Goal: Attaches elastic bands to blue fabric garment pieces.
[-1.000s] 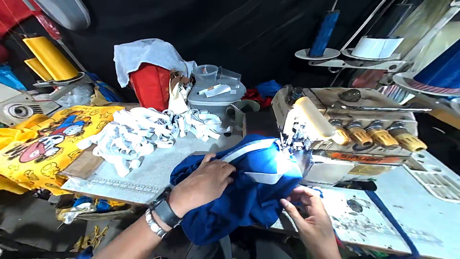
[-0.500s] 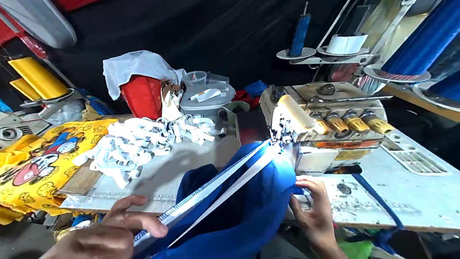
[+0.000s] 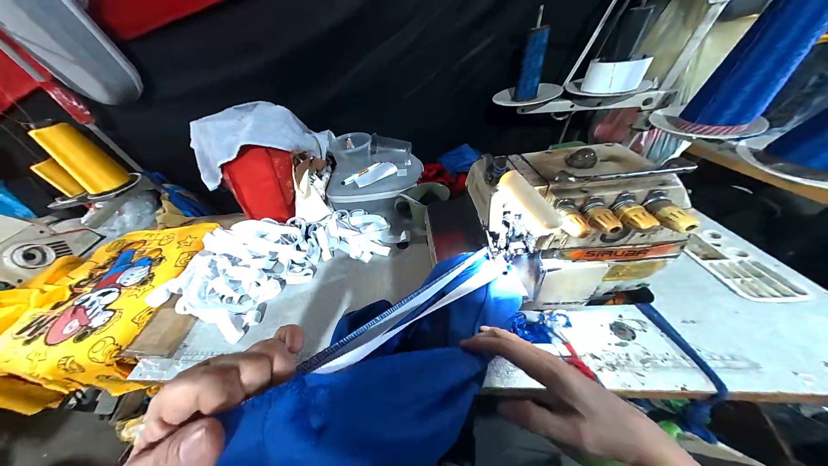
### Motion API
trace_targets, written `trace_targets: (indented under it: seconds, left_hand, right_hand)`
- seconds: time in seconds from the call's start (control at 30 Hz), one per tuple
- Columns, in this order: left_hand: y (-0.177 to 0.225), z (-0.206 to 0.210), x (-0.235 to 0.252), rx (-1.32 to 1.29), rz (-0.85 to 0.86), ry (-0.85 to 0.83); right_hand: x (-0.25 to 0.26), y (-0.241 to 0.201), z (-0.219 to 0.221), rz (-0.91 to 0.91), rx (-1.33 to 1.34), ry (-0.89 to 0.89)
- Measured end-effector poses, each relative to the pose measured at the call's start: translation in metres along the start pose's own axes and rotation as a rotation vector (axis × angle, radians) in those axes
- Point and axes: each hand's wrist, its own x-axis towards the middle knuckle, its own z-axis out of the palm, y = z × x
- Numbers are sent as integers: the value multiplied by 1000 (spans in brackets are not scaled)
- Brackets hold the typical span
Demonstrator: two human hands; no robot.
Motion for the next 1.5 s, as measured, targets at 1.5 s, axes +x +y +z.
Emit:
trace_targets:
  seconds: [1.5]
  left_hand:
    - [-155, -25, -8, 1316, -151, -235]
  right_hand:
    - [-8, 6, 4, -131, -452, 556]
